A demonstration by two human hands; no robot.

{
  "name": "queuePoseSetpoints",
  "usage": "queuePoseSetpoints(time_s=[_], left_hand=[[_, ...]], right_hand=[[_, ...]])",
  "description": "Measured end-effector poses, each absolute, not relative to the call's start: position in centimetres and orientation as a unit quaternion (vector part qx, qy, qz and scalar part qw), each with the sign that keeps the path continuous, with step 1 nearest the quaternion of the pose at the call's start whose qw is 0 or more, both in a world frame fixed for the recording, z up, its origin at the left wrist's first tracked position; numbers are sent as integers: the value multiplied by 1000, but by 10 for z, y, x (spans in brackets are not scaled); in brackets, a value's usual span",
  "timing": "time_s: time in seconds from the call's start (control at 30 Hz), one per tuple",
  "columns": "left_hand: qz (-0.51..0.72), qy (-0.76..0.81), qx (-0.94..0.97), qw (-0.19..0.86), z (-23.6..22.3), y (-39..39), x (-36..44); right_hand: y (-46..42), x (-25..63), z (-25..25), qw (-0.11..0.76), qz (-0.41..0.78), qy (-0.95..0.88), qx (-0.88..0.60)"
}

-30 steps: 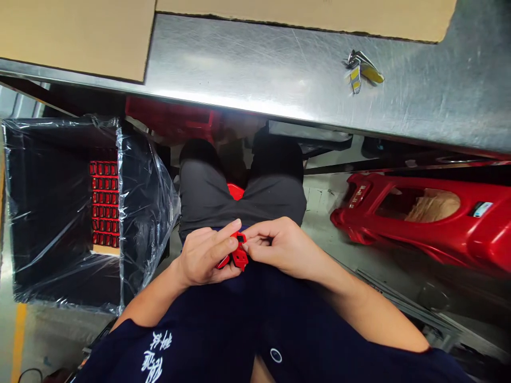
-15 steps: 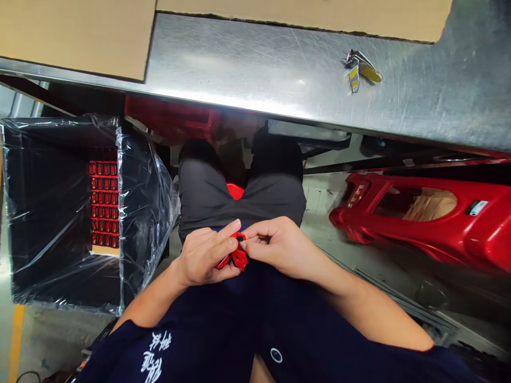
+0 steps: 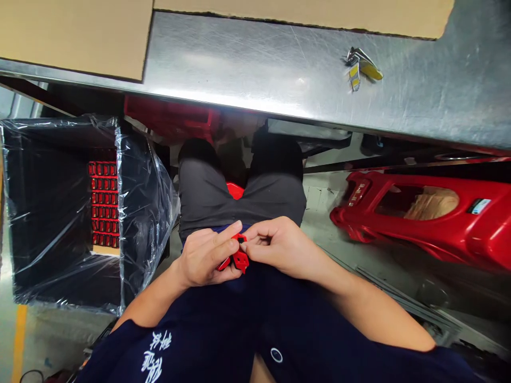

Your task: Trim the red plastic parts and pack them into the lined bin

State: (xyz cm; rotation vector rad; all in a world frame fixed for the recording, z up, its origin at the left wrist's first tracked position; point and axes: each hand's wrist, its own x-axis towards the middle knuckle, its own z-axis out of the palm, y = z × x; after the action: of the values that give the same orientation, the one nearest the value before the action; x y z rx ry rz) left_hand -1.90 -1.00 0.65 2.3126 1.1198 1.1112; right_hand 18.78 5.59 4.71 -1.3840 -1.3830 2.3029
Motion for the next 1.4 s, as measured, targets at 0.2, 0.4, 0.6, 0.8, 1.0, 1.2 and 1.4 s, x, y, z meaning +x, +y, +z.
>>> queuePoseSetpoints(time_s=[0.2, 0.4, 0.6, 0.8, 1.0, 1.2, 1.4], left_hand=[[387, 398, 815, 167, 7, -10, -19], [393, 396, 812, 168, 8, -10, -19], [377, 396, 819, 171, 8, -10, -20], [390, 394, 814, 172, 8, -11, -20], [378, 398, 819, 167, 8, -11, -19], [387, 404, 812, 169, 6, -13, -18], [389, 398, 812, 174, 6, -12, -18]], right_hand=[[54, 186, 48, 68, 753, -459, -466], [57, 192, 49, 58, 774, -462, -428], [54, 185, 48, 65, 762, -443, -469], [57, 190, 48, 52, 764, -474, -435], [52, 186, 45, 75, 756, -452, -468], [54, 188, 46, 66, 770, -457, -440], [53, 187, 46, 70, 760, -455, -459]])
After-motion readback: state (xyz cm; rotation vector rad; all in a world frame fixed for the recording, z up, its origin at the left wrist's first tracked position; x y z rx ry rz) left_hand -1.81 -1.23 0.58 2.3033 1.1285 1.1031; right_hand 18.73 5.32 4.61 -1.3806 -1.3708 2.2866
